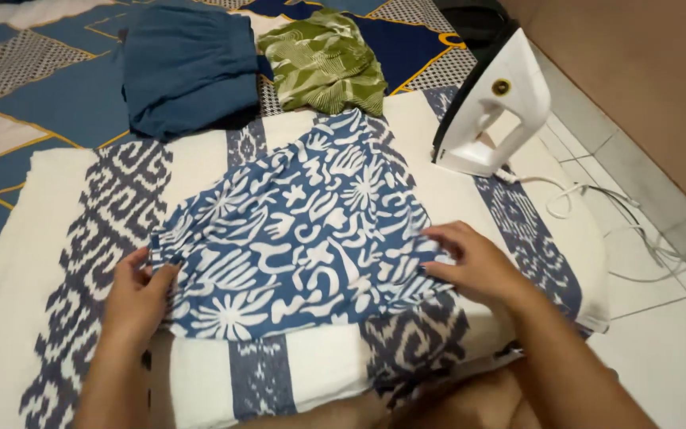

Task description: The person is ironing and folding several pieces of clothing on a bed.

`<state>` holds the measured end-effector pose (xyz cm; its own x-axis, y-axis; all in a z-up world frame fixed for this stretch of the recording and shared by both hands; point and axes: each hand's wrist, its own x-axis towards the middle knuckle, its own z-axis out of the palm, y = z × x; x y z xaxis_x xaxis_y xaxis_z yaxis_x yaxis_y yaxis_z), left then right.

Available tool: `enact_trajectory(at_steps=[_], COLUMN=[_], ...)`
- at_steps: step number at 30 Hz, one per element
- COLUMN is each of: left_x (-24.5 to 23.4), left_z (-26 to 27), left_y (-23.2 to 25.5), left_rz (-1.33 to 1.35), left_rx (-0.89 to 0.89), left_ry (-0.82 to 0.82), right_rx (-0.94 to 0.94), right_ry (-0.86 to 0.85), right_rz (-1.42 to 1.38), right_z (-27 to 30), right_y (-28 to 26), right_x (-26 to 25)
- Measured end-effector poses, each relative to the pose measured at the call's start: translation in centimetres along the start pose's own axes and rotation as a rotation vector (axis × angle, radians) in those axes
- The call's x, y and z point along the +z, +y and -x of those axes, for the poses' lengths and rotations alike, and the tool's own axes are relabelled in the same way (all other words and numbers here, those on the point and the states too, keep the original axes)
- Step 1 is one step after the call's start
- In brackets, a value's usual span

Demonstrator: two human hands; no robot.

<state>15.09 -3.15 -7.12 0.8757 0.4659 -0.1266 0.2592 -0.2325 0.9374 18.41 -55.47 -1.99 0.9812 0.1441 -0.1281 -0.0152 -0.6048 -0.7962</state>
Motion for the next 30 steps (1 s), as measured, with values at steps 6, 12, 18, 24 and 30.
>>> enact_trajectory(at_steps=[6, 12, 18, 24, 30], left_x=[2.1, 2.3, 2.8, 2.9, 2.8], left_z=[2.3, 2.8, 3.5, 3.8, 3.0], left_y=[2.1, 2.1, 2.6, 2.8, 1.9], left_rz=[-0.042, -0.189, -0.084, -0.068, -0.146], left_rx=[0.035, 0.160, 0.108, 0.089, 0.141], left_ry=[0.167, 0.269, 0.279, 0.288, 0.312], right_rx=[-0.234, -0.264, -0.209, -0.015, -0.145], right_ry=[0.171, 0.126, 0.092, -0.009, -0.229], right_rz=[-0.074, -0.014, -0.186, -0.977, -0.872], right_z=[0.2, 1.1, 0.6, -1.6, -3.7], right_y=[-0.5, -0.6, 0.2, 1.0, 2.1], right_x=[1.3, 0.8, 1.1, -0.1, -0.1])
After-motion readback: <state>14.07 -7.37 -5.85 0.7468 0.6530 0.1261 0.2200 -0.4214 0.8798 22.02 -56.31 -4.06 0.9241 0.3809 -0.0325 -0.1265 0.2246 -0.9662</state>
